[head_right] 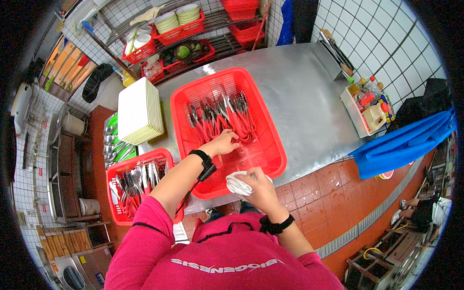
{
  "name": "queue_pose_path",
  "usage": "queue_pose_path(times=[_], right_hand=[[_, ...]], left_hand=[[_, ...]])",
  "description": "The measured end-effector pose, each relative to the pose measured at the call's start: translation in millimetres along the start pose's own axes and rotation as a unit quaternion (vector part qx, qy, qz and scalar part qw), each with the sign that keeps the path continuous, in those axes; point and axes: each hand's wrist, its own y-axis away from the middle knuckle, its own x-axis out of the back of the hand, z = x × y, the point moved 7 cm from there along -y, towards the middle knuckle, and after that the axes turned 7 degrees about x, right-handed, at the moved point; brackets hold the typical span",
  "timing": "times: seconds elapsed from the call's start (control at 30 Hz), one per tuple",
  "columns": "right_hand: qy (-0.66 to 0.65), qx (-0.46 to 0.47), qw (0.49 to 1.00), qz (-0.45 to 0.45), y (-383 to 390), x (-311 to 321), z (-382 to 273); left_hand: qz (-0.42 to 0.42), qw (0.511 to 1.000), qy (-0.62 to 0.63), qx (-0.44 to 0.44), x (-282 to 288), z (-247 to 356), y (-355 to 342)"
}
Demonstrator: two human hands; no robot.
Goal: Clean individual pairs of tongs with a white cloth and place them from one red basket into another.
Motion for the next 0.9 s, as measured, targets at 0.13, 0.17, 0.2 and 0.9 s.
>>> queue_pose_path(times=[0.13, 0.17, 0.2, 0.9], right_hand=[[-0.007, 0.010, 1.000, -0.020, -3.2, -4.9, 0.7], [-0.010, 0.004, 1.000, -0.020, -2.1, -4.8, 3.3], [-0.013, -0.001, 1.000, -0.021, -1.5, -5.3, 5.3], [-0.023, -0.001, 0.999, 0.037, -20.0, -0.3, -7.8]], left_hand=[[0.064, 0.997, -0.023, -0.047, -3.4, -14.2, -13.4], [0.065, 0.997, 0.001, -0.048, 0.6, -12.4, -12.0], [0.067, 0.996, 0.026, -0.048, 4.9, -11.0, -9.9], [0.296, 0.934, 0.198, 0.006, 99.0, -56.4, 247.5]])
